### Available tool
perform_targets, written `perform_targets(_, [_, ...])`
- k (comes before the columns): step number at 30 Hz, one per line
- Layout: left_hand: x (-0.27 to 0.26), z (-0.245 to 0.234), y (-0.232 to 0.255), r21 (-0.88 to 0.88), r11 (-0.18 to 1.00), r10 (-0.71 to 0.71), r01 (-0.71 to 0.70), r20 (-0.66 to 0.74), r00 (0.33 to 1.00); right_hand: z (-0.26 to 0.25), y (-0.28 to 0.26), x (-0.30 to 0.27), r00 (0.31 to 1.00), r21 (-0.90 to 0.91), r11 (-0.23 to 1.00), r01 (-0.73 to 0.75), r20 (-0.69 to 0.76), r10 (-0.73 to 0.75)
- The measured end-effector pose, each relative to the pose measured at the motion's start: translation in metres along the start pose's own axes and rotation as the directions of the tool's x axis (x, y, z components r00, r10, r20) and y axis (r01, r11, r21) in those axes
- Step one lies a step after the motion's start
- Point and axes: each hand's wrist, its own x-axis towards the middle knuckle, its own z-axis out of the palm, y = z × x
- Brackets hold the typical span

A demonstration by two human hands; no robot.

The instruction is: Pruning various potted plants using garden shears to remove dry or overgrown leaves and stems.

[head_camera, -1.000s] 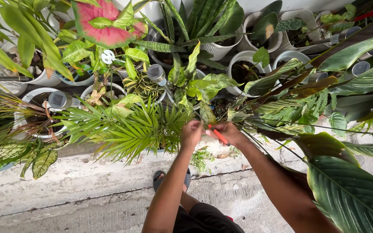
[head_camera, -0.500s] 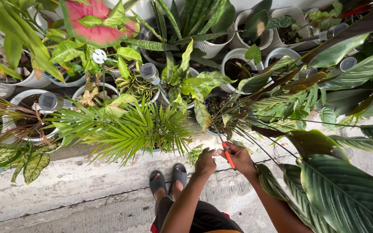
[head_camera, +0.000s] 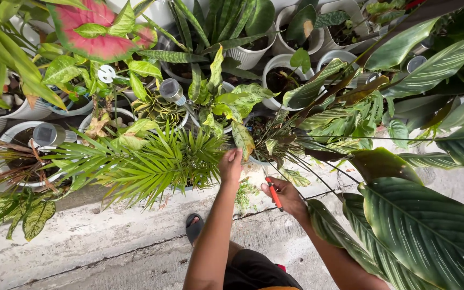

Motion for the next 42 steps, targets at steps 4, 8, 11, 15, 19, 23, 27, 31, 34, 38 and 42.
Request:
perform_targets(4, [0.033, 0.000, -0.013, -0.061, 0.996, -0.057, 0.065, 0.121, 0.991, 0.021, -0.013, -0.015, 0.971, 0.152, 0.972, 0.179, 0.129, -0.200])
perform_targets(8, [0.020, 0.000, 0.009, -0.135, 0.985, -0.091, 0.105, 0.108, 0.990, 0.045, -0.025, -0.030, 0.995, -0.079, 0.996, -0.030, 0.097, 0.037])
perform_targets(11, [0.030, 0.001, 0.004, -0.225, 0.963, -0.115, 0.146, 0.145, 0.983, 0.070, -0.017, -0.027, 0.994, 0.108, 0.992, 0.062, 0.087, -0.072])
perform_targets(15, [0.029, -0.001, 0.004, -0.316, 0.931, -0.123, 0.185, 0.204, 0.971, 0.087, -0.031, -0.033, 0.997, 0.307, 0.949, 0.067, 0.022, -0.077])
perform_targets(19, [0.018, -0.003, 0.006, -0.289, 0.935, -0.152, 0.205, 0.198, 0.968, 0.093, -0.035, -0.016, 0.995, 0.447, 0.890, 0.091, -0.004, -0.100])
perform_targets(23, [0.031, -0.005, -0.012, -0.342, 0.916, -0.144, 0.209, 0.207, 0.968, 0.094, -0.043, -0.007, 0.999, 0.509, 0.860, 0.017, -0.040, 0.004])
perform_targets(27, [0.022, -0.005, -0.003, -0.335, 0.913, -0.170, 0.233, 0.208, 0.963, 0.099, -0.045, -0.008, 0.996, 0.529, 0.847, 0.054, -0.092, -0.006])
perform_targets(31, [0.026, -0.007, -0.009, -0.294, 0.934, -0.150, 0.202, 0.189, 0.970, 0.104, -0.059, -0.022, 0.987, 0.518, 0.844, 0.139, -0.139, -0.077])
perform_targets(34, [0.029, -0.010, -0.014, -0.327, 0.922, -0.136, 0.209, 0.231, 0.963, 0.107, -0.063, -0.022, 0.987, 0.516, 0.848, 0.118, -0.158, -0.042])
perform_targets(38, [0.026, -0.013, -0.011, -0.309, 0.933, -0.110, 0.185, 0.245, 0.963, 0.105, -0.075, -0.020, 0.988, 0.530, 0.847, 0.049, -0.150, 0.037])
perform_targets(42, [0.030, -0.017, -0.018, -0.308, 0.932, -0.116, 0.192, 0.248, 0.962, 0.105, -0.079, -0.017, 0.982, 0.504, 0.864, 0.018, -0.173, 0.080])
